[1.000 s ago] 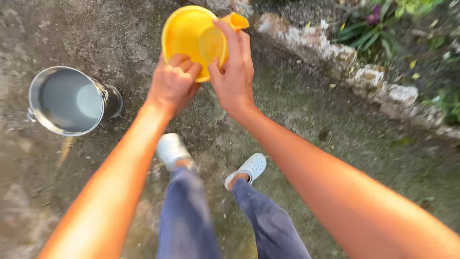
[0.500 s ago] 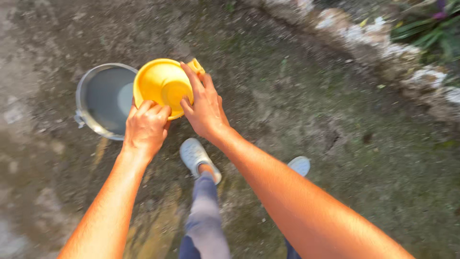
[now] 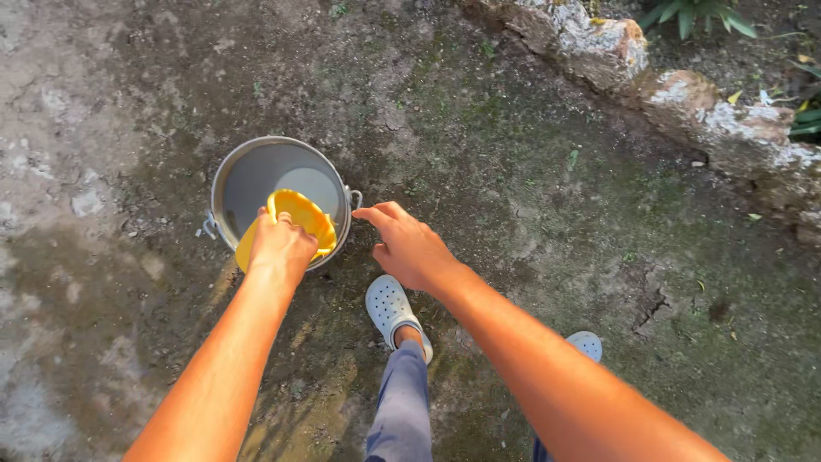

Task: The person waters several plants in a garden bed using a yellow plastic scoop. They repeatedly scoop water from a metal bucket and pour it onto the base of various plants, including purple-leafed and green-leafed varieties.

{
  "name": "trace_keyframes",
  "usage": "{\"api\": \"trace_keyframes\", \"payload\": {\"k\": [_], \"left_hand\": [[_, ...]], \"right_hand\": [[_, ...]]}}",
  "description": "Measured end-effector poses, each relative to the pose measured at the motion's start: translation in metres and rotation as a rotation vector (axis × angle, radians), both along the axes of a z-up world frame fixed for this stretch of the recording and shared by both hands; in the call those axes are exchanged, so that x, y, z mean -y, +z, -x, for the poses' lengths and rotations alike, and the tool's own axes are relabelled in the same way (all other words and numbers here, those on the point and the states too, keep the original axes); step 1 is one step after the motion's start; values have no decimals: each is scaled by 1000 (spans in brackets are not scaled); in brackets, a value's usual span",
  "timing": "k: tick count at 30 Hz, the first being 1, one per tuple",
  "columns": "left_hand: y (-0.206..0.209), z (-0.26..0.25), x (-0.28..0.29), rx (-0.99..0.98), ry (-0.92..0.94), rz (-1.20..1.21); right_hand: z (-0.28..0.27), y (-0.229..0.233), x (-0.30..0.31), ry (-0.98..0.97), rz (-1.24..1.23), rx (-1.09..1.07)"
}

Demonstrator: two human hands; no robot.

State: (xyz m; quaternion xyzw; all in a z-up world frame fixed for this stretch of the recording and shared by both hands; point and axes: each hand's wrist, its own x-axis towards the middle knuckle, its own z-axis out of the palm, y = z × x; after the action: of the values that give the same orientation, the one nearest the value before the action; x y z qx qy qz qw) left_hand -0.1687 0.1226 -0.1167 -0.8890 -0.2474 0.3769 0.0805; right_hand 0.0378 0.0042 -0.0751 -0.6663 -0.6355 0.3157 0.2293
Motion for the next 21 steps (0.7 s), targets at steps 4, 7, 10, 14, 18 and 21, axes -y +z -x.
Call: {"api": "trace_keyframes", "payload": {"k": [4, 7, 10, 14, 18, 21], "left_hand": [[-9, -1, -14, -124, -22, 50], [-23, -2, -29, -212, -14, 68], [-43, 7, -25, -330, -27, 138], [-63, 11, -25, -365, -65, 143], [-68, 8, -29, -387, -71, 160], [-70, 2, -30, -382, -59, 172]], "right_hand": [[-21, 0, -12, -115, 136, -175], [-32, -2, -32, -232, 70, -251], [-44, -5, -46, -231, 110, -197], [-56, -13, -65, -155, 130, -110], [-48, -9, -72, -101, 91, -58], [-41, 3, -72, -174, 139, -72]]}}
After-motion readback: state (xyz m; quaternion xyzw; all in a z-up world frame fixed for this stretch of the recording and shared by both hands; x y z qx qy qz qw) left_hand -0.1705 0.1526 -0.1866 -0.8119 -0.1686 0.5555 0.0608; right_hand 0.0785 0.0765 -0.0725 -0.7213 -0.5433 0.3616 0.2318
